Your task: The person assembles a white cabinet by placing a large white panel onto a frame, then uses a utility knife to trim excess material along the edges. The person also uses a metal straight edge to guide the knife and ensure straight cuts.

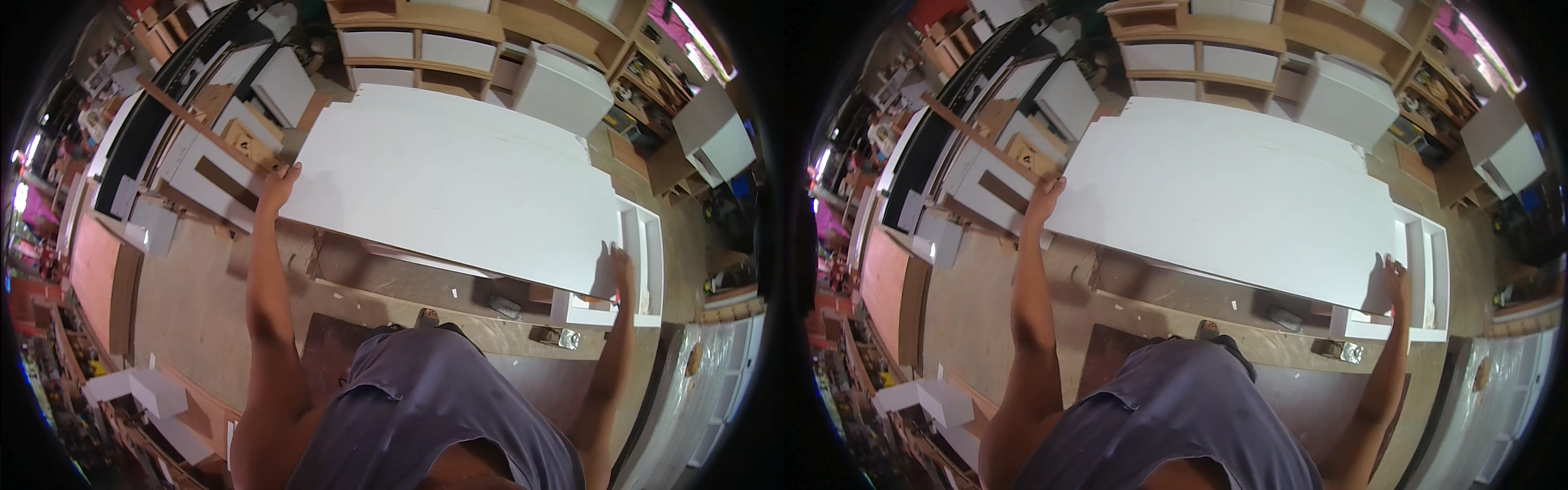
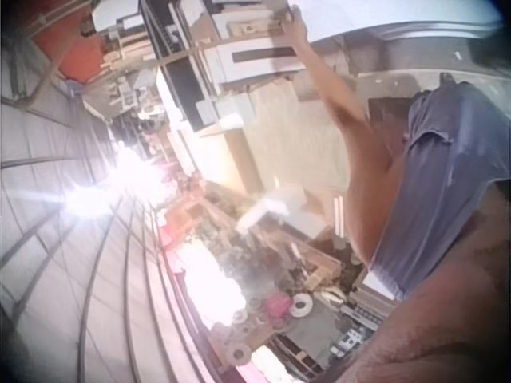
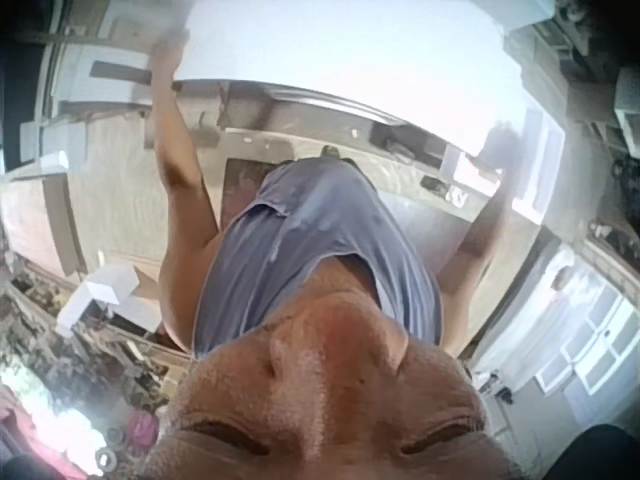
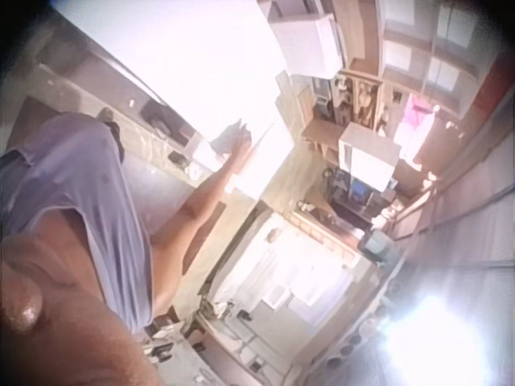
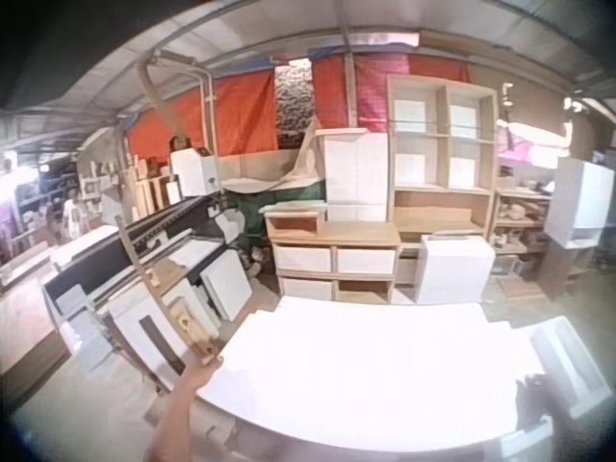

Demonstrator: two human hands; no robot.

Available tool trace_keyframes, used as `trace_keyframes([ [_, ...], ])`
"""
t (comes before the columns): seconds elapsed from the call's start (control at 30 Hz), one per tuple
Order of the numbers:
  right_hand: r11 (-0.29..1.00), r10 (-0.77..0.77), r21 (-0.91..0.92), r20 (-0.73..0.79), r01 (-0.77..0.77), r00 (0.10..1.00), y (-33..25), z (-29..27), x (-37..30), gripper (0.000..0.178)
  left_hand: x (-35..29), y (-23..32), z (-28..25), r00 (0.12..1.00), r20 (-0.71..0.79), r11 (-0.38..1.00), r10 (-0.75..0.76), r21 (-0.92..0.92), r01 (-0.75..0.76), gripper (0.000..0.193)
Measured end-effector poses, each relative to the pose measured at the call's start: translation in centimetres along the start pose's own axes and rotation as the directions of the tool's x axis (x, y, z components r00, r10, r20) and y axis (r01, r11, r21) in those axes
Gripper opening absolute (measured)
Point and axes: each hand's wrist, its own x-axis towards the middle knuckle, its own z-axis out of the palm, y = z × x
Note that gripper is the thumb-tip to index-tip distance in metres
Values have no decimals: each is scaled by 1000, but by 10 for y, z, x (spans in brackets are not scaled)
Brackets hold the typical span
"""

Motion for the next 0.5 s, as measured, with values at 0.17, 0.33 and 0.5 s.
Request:
trace_keyframes([
  [0.17,992,-36,122,-32,39,999,2,6,3,58,-6,21,11,972,180,975,152,136,-177,54],
  [0.33,987,-76,138,-30,79,997,-5,-5,0,61,-17,22,13,974,182,986,136,74,-152,49],
  [0.5,962,-51,273,115,18,992,-2,-10,3,60,-18,27,17,969,246,1000,6,-16,-2,50],
])
